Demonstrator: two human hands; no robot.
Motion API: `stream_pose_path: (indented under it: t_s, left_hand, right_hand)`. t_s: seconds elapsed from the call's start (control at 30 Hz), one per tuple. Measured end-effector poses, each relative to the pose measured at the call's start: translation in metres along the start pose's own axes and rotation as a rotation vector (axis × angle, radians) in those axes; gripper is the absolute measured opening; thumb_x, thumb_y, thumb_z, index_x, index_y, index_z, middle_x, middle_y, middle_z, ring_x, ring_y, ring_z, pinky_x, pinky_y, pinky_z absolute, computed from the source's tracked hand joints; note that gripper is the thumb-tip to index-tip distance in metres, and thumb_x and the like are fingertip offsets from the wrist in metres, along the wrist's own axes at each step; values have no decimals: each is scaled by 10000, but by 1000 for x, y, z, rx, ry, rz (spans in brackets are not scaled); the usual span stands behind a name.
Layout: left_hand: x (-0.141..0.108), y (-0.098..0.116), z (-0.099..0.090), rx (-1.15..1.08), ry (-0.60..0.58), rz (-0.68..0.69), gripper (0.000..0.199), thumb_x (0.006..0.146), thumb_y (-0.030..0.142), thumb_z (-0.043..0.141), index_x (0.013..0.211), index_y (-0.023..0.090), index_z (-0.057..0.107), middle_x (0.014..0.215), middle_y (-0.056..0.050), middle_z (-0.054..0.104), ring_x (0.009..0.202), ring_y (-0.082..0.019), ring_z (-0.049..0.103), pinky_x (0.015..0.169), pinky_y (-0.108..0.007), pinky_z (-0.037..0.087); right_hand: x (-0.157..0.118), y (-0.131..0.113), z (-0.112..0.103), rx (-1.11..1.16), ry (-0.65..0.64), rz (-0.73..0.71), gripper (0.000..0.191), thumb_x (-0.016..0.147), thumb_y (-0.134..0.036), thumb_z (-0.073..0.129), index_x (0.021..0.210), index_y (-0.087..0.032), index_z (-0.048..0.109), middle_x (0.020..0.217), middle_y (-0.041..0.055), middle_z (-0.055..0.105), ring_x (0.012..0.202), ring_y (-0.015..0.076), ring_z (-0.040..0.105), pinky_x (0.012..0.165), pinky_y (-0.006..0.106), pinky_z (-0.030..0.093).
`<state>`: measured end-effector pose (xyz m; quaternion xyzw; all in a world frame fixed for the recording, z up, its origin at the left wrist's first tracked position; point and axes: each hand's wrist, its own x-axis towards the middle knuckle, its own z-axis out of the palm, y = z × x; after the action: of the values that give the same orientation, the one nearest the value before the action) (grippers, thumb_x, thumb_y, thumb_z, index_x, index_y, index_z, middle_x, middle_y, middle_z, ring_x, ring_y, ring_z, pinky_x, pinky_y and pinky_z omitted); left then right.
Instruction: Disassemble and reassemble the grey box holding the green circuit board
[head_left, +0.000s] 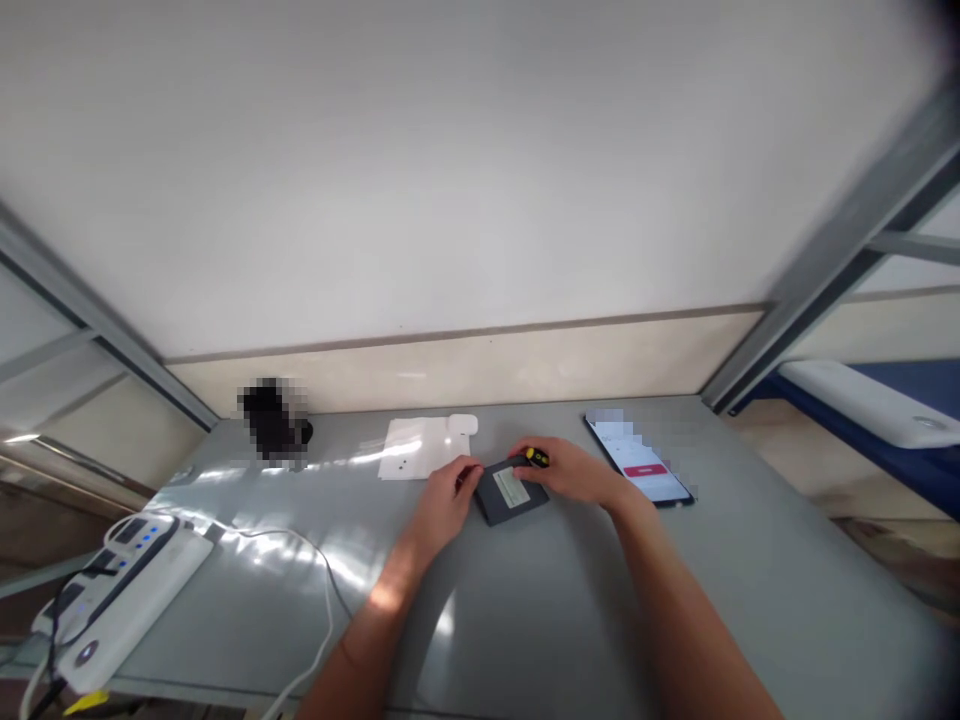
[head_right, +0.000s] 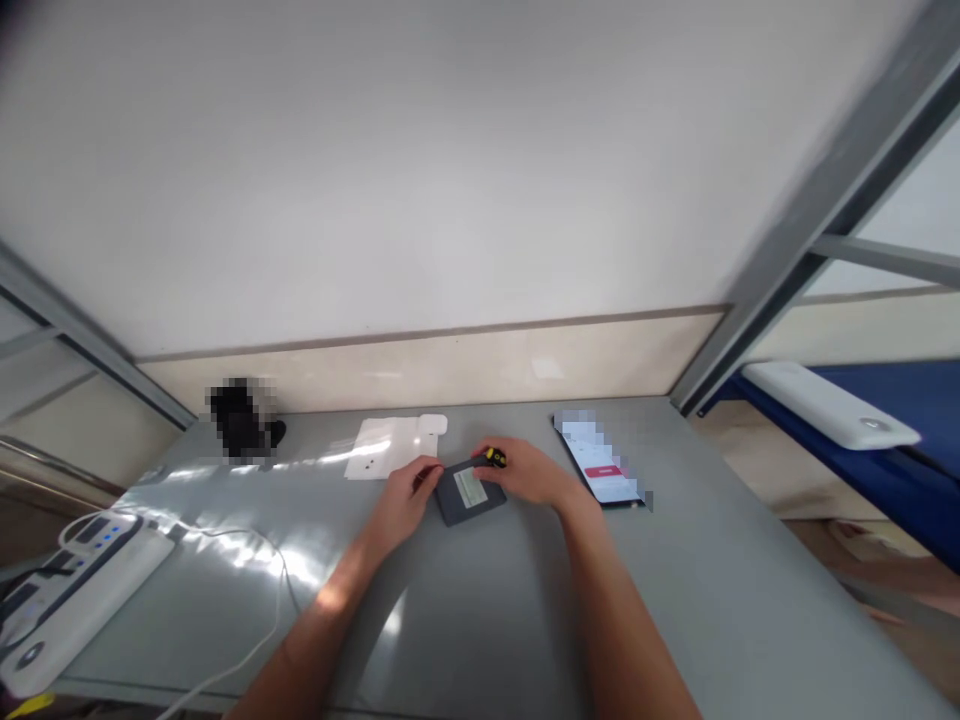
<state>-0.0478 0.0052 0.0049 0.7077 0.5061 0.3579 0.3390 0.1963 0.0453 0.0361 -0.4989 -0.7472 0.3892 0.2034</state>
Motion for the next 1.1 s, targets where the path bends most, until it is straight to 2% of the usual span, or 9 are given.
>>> stream_pose_path:
  t_s: [0.07, 0.17, 0.3, 0.37, 0.5, 0.6, 0.7, 0.9, 1.1]
  left_hand:
    - [-1, 0, 2, 19, -7, 10, 294, 1070, 385, 469, 1012, 228, 710, 885, -16, 718, 821, -192, 661, 804, -306, 540]
    - [-6, 5, 4, 118, -20, 92, 201, 1027, 351, 576, 1146, 252, 704, 1089, -53, 690, 1068, -231, 646, 999, -370, 528]
    - [-12, 7, 11, 223, -129, 127, 685, 777, 373, 897, 1400, 339, 612, 1313, -79, 557, 1307, -298, 522, 1153, -456, 473]
    - [-12, 7, 15, 237, -157, 117, 746, 751, 329, 917, 1425, 345, 597, 1351, -85, 532, 1346, -304, 495, 1186, -472, 450]
    - [-10, 8, 14, 182, -69, 98, 642, 792, 282, 873, 1381, 307, 619, 1330, -76, 607, 1303, -285, 547, 1172, -458, 461]
    - [-9, 12, 10, 153, -10, 91, 413, 869, 308, 793, 1265, 269, 683, 1205, -60, 707, 1187, -271, 614, 1093, -434, 505]
    - [-8, 15, 9, 189, 5, 121, 194, 991, 326, 622, 1128, 233, 723, 1057, -65, 754, 1090, -270, 638, 1017, -425, 525]
    - [-6, 9, 15, 223, 73, 67, 304, 1061, 330, 440, 909, 235, 686, 878, -71, 700, 1004, -268, 654, 904, -388, 534]
    - [-7, 14, 10, 225, 97, 135, 223, 1030, 313, 503, 960, 224, 695, 925, -63, 718, 994, -257, 638, 967, -401, 510]
  right_hand:
    - [-1, 2, 1, -9, 3, -10, 294, 869, -477, 689, 1029, -243, 764, 927, 40, 783, 848, 250, 694, 785, 365, 519]
    - [-2, 6, 1, -14, 24, -30, 269, 876, -461, 668, 998, -243, 768, 911, 40, 783, 836, 253, 695, 781, 369, 518]
    - [1, 13, 3, 8, 115, -42, 186, 825, -399, 701, 905, -250, 781, 886, 50, 783, 823, 265, 705, 777, 377, 526]
    - [5, 14, 3, 32, 221, -49, 169, 788, -374, 724, 888, -249, 781, 905, 63, 770, 833, 269, 699, 815, 393, 526]
    - [9, 4, -1, 96, 517, -62, 245, 865, -453, 653, 923, -226, 721, 913, 75, 702, 787, 236, 652, 797, 388, 522]
    - [5, -15, -6, 280, 744, -86, 344, 1008, -558, 477, 1016, -248, 624, 723, -11, 571, 560, 153, 504, 554, 292, 442]
    - [-1, -34, -9, 878, 942, -209, 323, 927, -548, 695, 869, -255, 572, 630, -87, 424, 430, 68, 287, 416, 215, 252]
    - [-4, -46, -10, 1291, 848, -204, 328, 748, -372, 883, 748, -192, 609, 688, -66, 486, 456, 25, 315, 391, 168, 259]
    - [-1, -23, -24, 1415, 918, -191, 219, 793, -288, 828, 797, -199, 628, 756, -44, 518, 572, 68, 470, 524, 190, 468]
